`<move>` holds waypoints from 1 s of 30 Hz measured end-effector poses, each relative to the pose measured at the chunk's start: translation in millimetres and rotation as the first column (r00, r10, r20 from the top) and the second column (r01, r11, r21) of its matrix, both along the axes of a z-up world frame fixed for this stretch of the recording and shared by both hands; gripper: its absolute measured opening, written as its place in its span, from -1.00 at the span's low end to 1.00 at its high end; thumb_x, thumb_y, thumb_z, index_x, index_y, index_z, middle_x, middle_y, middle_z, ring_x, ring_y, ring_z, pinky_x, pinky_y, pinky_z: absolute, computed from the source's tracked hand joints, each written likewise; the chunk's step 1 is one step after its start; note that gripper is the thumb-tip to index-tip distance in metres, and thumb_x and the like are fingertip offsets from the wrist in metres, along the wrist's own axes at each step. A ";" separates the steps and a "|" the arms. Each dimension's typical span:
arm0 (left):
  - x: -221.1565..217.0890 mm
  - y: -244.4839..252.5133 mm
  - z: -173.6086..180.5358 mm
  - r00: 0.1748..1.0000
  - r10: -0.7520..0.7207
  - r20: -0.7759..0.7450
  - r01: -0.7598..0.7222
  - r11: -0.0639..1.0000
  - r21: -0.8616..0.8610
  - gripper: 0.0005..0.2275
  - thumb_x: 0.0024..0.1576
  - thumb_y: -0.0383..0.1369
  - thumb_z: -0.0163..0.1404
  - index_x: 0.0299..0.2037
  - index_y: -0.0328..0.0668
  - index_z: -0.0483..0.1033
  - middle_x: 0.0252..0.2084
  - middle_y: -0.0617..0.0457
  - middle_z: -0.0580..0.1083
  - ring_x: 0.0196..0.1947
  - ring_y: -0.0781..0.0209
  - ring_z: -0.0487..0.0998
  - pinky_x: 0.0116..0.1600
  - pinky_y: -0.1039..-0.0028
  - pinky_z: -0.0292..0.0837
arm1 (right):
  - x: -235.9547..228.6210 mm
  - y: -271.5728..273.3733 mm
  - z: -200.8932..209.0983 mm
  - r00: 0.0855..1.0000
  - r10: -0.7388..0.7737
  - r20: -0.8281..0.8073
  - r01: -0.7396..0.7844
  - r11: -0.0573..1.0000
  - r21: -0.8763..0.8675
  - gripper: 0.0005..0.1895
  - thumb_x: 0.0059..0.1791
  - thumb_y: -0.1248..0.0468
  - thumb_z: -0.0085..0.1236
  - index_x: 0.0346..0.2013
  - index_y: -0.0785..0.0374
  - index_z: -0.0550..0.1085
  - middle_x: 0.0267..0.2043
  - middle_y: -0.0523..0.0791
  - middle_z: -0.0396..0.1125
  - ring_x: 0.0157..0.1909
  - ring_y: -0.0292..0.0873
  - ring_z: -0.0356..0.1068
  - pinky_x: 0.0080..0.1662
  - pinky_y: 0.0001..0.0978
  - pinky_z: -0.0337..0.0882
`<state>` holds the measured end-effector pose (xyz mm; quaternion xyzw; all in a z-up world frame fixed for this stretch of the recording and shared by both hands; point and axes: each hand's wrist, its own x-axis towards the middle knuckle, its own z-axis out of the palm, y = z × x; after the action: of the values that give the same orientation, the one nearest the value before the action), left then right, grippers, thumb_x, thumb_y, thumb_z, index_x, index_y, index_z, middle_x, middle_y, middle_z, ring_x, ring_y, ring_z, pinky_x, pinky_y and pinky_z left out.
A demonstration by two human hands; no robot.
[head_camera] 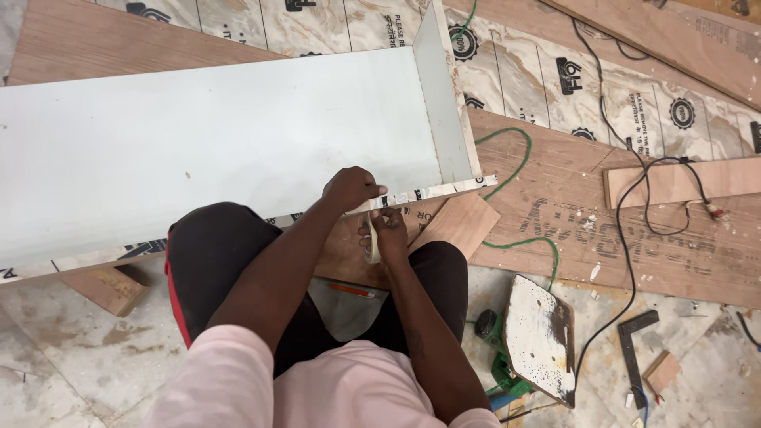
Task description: The person sits on the floor and applies a strip of white edge tape to the long edge of a white wooden drawer. They smooth the tape along the edge with their fingers to ensure it adheres properly.
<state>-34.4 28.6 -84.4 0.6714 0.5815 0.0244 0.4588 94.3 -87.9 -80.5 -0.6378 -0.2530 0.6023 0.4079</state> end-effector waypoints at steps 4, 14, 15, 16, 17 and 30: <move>-6.4 -23.6 59.4 0.977 -0.177 -0.121 0.194 0.971 0.139 -0.62 0.02 -0.02 0.23 -0.15 -0.15 0.66 -0.23 -0.01 0.60 -0.14 0.11 0.61 -0.04 0.27 0.48 | 0.2 1.8 -5.0 0.992 -0.044 -0.122 0.055 0.994 0.090 -0.76 0.05 0.40 0.01 -0.02 0.33 0.25 -0.33 0.02 0.44 -0.46 -0.21 0.48 -0.48 -0.36 0.46; 10.5 -58.8 44.6 0.930 -0.114 -0.349 0.293 0.803 0.519 -0.75 -0.03 -0.23 0.24 -0.32 -0.23 0.52 -0.29 -0.03 0.55 -0.14 0.08 0.59 -0.12 0.26 0.47 | 10.8 -2.0 -26.5 0.999 -0.046 0.025 0.044 0.993 0.108 -0.85 0.06 0.43 -0.01 -0.08 0.38 0.42 -0.27 -0.02 0.45 -0.35 -0.19 0.47 -0.34 -0.37 0.48; 12.3 -58.9 41.5 0.921 -0.103 -0.375 0.306 0.789 0.533 -0.78 -0.04 -0.28 0.23 -0.32 -0.20 0.52 -0.29 -0.01 0.55 -0.15 0.10 0.59 -0.12 0.28 0.47 | 13.1 -4.4 -31.3 0.997 -0.042 0.066 0.036 0.995 0.094 -0.84 0.06 0.41 -0.02 -0.08 0.37 0.44 -0.27 -0.03 0.46 -0.35 -0.18 0.48 -0.33 -0.37 0.48; 13.8 -58.9 39.6 0.912 -0.092 -0.400 0.318 0.774 0.547 -0.81 -0.04 -0.32 0.22 -0.32 -0.18 0.52 -0.29 0.01 0.55 -0.16 0.12 0.59 -0.13 0.30 0.47 | 15.3 -5.7 -37.4 0.993 -0.037 0.108 0.028 0.996 0.080 -0.82 0.06 0.40 -0.04 -0.07 0.36 0.47 -0.27 -0.05 0.47 -0.35 -0.18 0.49 -0.32 -0.37 0.49; 14.9 -59.9 38.7 0.901 -0.085 -0.426 0.335 0.760 0.557 -0.84 -0.04 -0.36 0.21 -0.31 -0.16 0.52 -0.29 0.03 0.56 -0.17 0.14 0.60 -0.13 0.32 0.47 | 16.2 -7.2 -45.6 0.982 -0.025 0.190 -0.006 0.987 0.163 -0.81 0.08 0.39 -0.02 -0.06 0.37 0.49 -0.26 -0.04 0.47 -0.33 -0.20 0.47 -0.29 -0.38 0.48; 17.8 -62.1 59.4 0.845 -0.149 -0.513 0.436 0.749 0.500 -0.82 -0.05 -0.40 0.20 -0.28 -0.16 0.49 -0.39 0.06 0.52 -0.28 0.17 0.57 -0.03 0.26 0.31 | 6.6 -1.6 -112.5 0.853 -0.124 -0.506 -0.002 0.970 -0.242 -0.63 0.20 0.13 -0.13 0.13 0.36 0.41 -0.23 -0.07 0.42 -0.36 -0.19 0.43 -0.42 -0.34 0.48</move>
<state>-16.6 -33.5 -25.1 0.8531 0.5156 -0.0204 0.0765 100.9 -89.5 -192.9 -0.5035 -0.0409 0.7636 0.4022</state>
